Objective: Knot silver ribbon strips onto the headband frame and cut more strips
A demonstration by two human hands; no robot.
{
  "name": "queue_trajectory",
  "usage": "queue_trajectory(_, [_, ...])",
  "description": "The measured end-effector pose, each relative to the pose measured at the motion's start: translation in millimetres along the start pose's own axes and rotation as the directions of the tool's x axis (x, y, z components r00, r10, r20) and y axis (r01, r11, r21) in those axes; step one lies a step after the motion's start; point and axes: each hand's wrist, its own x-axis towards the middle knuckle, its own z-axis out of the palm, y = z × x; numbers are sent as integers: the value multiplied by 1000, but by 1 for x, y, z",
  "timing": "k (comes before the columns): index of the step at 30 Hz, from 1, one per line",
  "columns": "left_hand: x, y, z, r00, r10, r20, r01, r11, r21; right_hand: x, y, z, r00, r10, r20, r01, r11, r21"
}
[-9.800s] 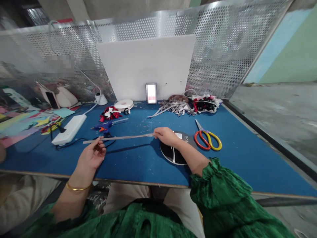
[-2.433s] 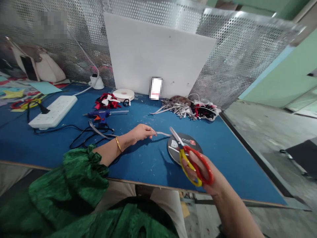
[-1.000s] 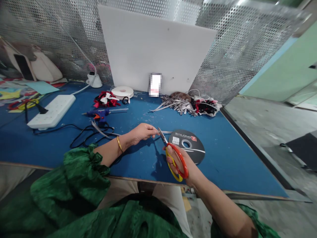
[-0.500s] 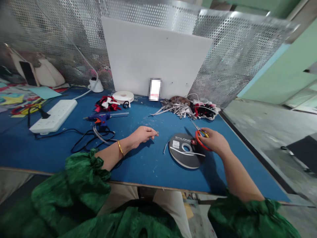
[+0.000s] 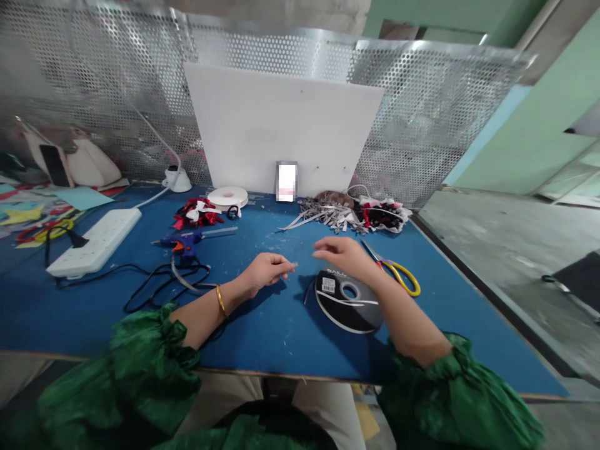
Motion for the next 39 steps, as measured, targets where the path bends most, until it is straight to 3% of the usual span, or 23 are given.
queue_trajectory(2, [1, 0, -1, 1000, 12, -17, -12, 1000, 2, 17, -23, 20, 994, -75, 79, 61, 985, 163])
queue_trajectory(4, [2, -1, -4, 998, 12, -56, -12, 1000, 2, 30, -35, 36, 987, -129, 100, 113, 982, 152])
queue_trajectory(8, [4, -2, -9, 994, -24, -104, 20, 999, -43, 42, -28, 47, 973, -185, 137, 143, 953, 267])
queue_trajectory(14, [3, -1, -6, 998, -26, -49, 27, 999, 19, 40, 5, 44, 995, -79, 65, 45, 909, 414])
queue_trajectory(17, [2, 0, -6, 998, -23, -52, 25, 999, 33, 41, 9, 42, 995, 73, -72, -22, 840, 543])
queue_trajectory(19, [1, 0, -7, 998, -29, -51, 31, 999, 21, 43, 10, 38, 948, 259, -184, -61, 718, 693])
queue_trajectory(23, [1, 0, -9, 999, -28, -32, 28, 1000, 6, 51, 26, 21, 724, 615, -312, 84, 370, 925])
queue_trajectory(26, [1, 0, -10, 999, -33, -24, 33, 999, 6, 56, 41, 13, 646, 685, -337, 144, 324, 935])
queue_trajectory(28, [1, 0, -11, 999, -39, -28, 39, 999, 6, 56, 43, 16, 637, 655, -407, 137, 423, 896])
queue_trajectory(29, [1, 0, -11, 999, -40, -30, 40, 999, 6, 55, 41, 20, 659, 589, -468, 120, 531, 839])
queue_trajectory(31, [1, 0, -11, 999, -34, -25, 34, 999, 4, 50, 28, 31, 799, 300, -522, 92, 796, 598])
queue_trajectory(32, [2, -1, -11, 999, -29, -19, 29, 1000, 2, 46, 20, 37, 895, 110, -432, 110, 885, 453])
queue_trajectory(33, [2, -1, -10, 1000, -26, -15, 26, 1000, 2, 41, 11, 43, 962, -51, -268, 147, 925, 350])
queue_trajectory(35, [1, -1, -10, 999, -26, -26, 27, 1000, 1, 33, -6, 53, 971, -237, 1, 229, 941, 250])
queue_trajectory(37, [1, 0, -10, 999, -33, -41, 33, 999, -4, 29, -15, 59, 953, -294, 77, 277, 943, 185])
queue_trajectory(39, [0, 1, -9, 999, -40, -37, 39, 999, -10, 28, -15, 61, 964, -260, 52, 251, 957, 143])
